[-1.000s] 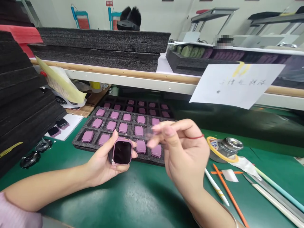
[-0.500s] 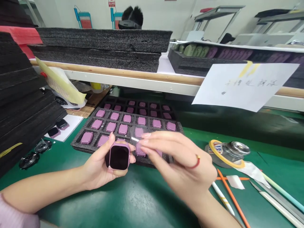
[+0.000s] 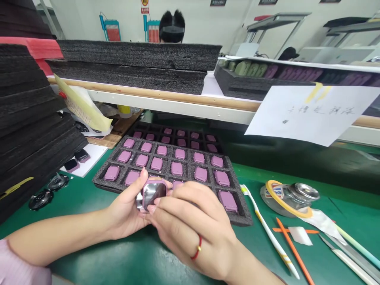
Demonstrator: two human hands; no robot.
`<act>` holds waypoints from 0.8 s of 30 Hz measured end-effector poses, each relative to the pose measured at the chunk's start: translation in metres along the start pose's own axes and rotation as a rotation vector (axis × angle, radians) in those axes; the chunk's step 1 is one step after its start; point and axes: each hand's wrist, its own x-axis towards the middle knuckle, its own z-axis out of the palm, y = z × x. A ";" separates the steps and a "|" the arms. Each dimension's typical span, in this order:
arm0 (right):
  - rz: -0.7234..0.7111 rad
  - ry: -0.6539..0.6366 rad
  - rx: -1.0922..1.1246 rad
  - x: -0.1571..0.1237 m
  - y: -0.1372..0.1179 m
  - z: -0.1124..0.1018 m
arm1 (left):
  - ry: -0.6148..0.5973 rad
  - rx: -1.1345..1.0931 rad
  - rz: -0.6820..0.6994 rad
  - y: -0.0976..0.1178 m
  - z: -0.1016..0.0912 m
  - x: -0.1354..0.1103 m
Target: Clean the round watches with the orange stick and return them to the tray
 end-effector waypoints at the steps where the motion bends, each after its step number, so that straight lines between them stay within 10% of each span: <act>1: -0.033 0.025 -0.031 0.004 0.001 0.003 | 0.002 0.028 0.007 -0.001 0.000 0.000; 24: 0.071 -0.038 0.096 0.012 0.028 0.009 | 0.145 0.005 0.016 -0.002 0.001 0.004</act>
